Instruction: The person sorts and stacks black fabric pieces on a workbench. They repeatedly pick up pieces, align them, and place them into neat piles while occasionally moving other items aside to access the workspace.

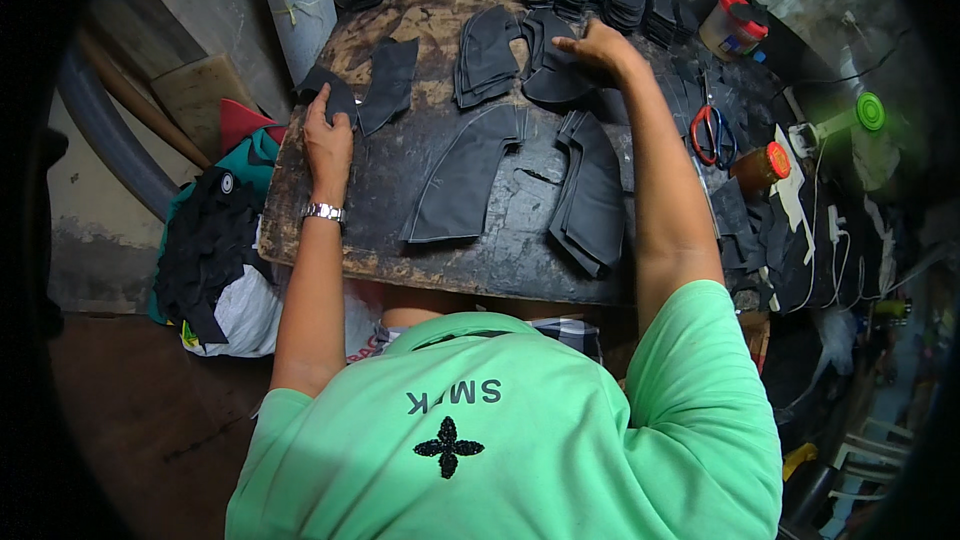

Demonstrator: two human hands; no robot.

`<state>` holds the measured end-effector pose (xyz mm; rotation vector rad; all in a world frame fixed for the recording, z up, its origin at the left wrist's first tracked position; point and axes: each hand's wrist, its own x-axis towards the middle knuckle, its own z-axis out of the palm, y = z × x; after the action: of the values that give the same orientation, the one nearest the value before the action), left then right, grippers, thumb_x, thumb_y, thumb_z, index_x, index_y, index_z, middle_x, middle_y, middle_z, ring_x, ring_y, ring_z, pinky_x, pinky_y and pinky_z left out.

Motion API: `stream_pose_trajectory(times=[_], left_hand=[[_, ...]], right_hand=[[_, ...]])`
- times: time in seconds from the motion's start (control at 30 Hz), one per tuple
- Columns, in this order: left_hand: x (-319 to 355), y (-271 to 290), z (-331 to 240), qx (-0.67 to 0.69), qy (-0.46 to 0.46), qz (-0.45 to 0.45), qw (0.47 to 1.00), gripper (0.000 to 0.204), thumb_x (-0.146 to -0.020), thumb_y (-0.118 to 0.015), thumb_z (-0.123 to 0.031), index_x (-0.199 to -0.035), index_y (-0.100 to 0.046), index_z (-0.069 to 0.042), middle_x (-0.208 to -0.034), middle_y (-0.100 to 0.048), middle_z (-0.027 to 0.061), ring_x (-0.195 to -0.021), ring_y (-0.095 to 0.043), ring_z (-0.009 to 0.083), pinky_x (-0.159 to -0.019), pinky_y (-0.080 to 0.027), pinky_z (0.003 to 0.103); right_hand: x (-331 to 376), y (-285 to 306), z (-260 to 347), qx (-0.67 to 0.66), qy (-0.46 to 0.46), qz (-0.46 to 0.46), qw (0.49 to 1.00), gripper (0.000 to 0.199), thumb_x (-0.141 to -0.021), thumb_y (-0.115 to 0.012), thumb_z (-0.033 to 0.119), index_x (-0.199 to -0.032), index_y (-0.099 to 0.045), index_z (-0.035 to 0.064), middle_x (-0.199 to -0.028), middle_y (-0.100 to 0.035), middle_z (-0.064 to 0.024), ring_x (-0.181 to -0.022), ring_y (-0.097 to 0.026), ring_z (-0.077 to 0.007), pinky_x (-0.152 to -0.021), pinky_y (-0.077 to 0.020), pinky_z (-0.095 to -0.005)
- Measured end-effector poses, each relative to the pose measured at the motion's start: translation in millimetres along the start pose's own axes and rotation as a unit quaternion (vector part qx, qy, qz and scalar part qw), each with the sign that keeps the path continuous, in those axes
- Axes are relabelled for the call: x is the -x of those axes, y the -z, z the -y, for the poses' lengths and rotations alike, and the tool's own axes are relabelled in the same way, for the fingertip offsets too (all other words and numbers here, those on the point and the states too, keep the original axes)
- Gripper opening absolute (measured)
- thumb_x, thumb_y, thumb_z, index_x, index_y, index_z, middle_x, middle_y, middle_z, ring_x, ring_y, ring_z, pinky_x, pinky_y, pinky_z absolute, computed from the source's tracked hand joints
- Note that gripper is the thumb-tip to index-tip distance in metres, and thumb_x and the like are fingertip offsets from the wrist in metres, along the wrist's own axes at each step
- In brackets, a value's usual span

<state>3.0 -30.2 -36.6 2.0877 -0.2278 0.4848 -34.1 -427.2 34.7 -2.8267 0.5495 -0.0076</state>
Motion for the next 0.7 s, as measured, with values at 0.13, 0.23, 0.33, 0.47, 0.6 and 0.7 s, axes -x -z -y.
stream_pose_trajectory(times=[0.13,0.23,0.33,0.47,0.6,0.7], left_hand=[[-1,-2,3,-0.003,-0.012,-0.005,1.0,0.048,-0.08,-0.047,-0.004,-0.127,-0.051,0.003,-0.125,-0.052,0.0229,-0.115,-0.051,0.0365,-0.099,-0.04,0.038],[-1,-4,5,0.021,0.0,-0.007,1.0,0.048,-0.08,-0.047,-0.004,-0.127,-0.051,0.004,-0.125,-0.052,0.0228,-0.115,-0.051,0.0366,-0.099,-0.04,0.038],[-2,-3,5,0.01,-0.01,-0.028,1.0,0.049,-0.078,-0.049,-0.005,-0.127,-0.053,0.001,-0.125,-0.054,0.022,-0.114,-0.053,0.0349,-0.098,-0.04,0.037],[0,-1,0,0.004,0.007,-0.009,1.0,0.049,-0.08,-0.048,-0.005,-0.128,-0.049,0.005,-0.126,-0.052,0.0228,-0.115,-0.051,0.036,-0.1,-0.039,0.038],[1,1,-5,-0.009,0.011,-0.014,1.0,0.05,-0.08,-0.047,-0.005,-0.128,-0.049,0.005,-0.124,-0.052,0.0233,-0.113,-0.051,0.0362,-0.1,-0.039,0.038],[1,2,-6,0.007,0.016,-0.004,1.0,0.049,-0.08,-0.046,-0.005,-0.128,-0.049,0.007,-0.124,-0.052,0.0239,-0.112,-0.052,0.0365,-0.099,-0.04,0.038]], right_hand=[[4,52,22,-0.024,0.212,0.162,0.963,0.026,-0.087,-0.064,0.026,-0.099,-0.064,0.0026,-0.09,-0.065,-0.0039,-0.082,-0.058,-0.014,-0.078,-0.0455,-0.0281],[-6,57,39,-0.308,0.27,0.055,0.911,0.012,-0.09,-0.059,0.013,-0.096,-0.063,0.0042,-0.084,-0.059,0.0032,-0.08,-0.054,-0.0083,-0.077,-0.0428,-0.0233],[-26,32,62,-0.446,0.229,-0.044,0.864,0.014,-0.09,-0.055,0.003,-0.102,-0.061,0.0056,-0.091,-0.059,0.0004,-0.079,-0.053,-0.0081,-0.07,-0.0439,-0.0215],[-32,-23,81,-0.56,0.056,0.006,0.826,0.02,-0.085,-0.048,-0.005,-0.099,-0.06,0.0037,-0.087,-0.06,-0.0056,-0.077,-0.058,-0.0156,-0.068,-0.0485,-0.0263],[-29,-55,92,-0.202,0.029,0.014,0.979,0.02,-0.081,-0.054,0.008,-0.097,-0.063,0.0012,-0.096,-0.066,-0.0177,-0.092,-0.064,-0.0325,-0.082,-0.0504,-0.037],[-28,-53,103,-0.042,0.12,-0.013,0.992,0.027,-0.081,-0.054,0.01,-0.105,-0.064,0.0037,-0.105,-0.065,-0.0213,-0.103,-0.061,-0.0361,-0.084,-0.0498,-0.0381]])
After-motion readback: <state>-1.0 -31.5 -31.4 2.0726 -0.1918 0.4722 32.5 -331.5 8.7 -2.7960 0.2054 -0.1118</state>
